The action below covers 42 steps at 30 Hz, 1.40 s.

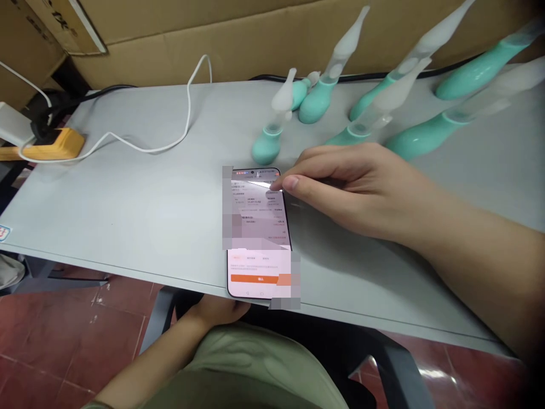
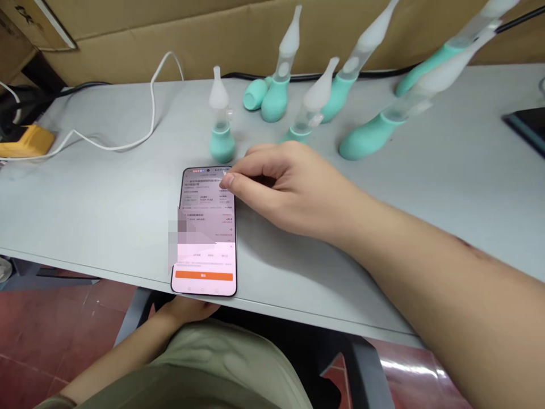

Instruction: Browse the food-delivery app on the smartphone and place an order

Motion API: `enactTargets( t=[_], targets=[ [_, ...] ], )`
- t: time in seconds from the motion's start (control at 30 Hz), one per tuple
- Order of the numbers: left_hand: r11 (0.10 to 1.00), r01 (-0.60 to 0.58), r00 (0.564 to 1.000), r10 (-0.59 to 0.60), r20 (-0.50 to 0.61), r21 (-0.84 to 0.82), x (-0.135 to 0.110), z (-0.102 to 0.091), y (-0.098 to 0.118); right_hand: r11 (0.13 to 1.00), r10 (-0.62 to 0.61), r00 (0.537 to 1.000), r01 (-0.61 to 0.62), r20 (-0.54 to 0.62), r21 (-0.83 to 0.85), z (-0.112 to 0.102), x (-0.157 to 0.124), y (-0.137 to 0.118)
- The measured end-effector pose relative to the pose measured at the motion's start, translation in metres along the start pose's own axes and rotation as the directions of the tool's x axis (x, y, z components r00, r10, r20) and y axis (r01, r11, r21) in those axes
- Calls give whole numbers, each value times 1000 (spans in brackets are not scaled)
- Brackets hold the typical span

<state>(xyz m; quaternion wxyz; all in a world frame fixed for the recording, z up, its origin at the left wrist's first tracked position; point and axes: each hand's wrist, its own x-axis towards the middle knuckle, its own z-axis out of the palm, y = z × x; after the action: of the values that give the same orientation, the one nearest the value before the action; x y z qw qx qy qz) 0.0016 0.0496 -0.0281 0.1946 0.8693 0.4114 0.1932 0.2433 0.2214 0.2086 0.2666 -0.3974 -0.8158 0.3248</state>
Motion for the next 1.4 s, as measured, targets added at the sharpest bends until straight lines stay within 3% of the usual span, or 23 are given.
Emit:
enactTargets(
  t=[0.27, 0.37, 0.53, 0.7, 1.03, 1.4],
  targets=[
    [999, 17, 998, -19, 58, 40, -5, 5, -4, 998, -47, 999, 47, 15, 29, 1, -1, -2],
    [998, 13, 998, -18, 65, 65, -6, 7, -6, 991, -124, 991, 120, 47, 66, 2, -3, -3],
    [998, -5, 1000, 4, 27, 58, -7, 10, -7, 937, -348, 923, 340, 163, 76, 2, -6, -5],
    [998, -5, 999, 7, -32, 68, -7, 13, -7, 885, -453, 853, 466, 259, 11, 3, -11, -6],
    [998, -30, 998, 33, -52, 48, 1, 2, -1, 864, -484, 820, 503, 306, 20, 1, -13, -4],
    [999, -25, 998, 27, -49, 43, 1, 4, -1, 865, -489, 819, 500, 299, 44, 0, -13, 0]
  ],
)
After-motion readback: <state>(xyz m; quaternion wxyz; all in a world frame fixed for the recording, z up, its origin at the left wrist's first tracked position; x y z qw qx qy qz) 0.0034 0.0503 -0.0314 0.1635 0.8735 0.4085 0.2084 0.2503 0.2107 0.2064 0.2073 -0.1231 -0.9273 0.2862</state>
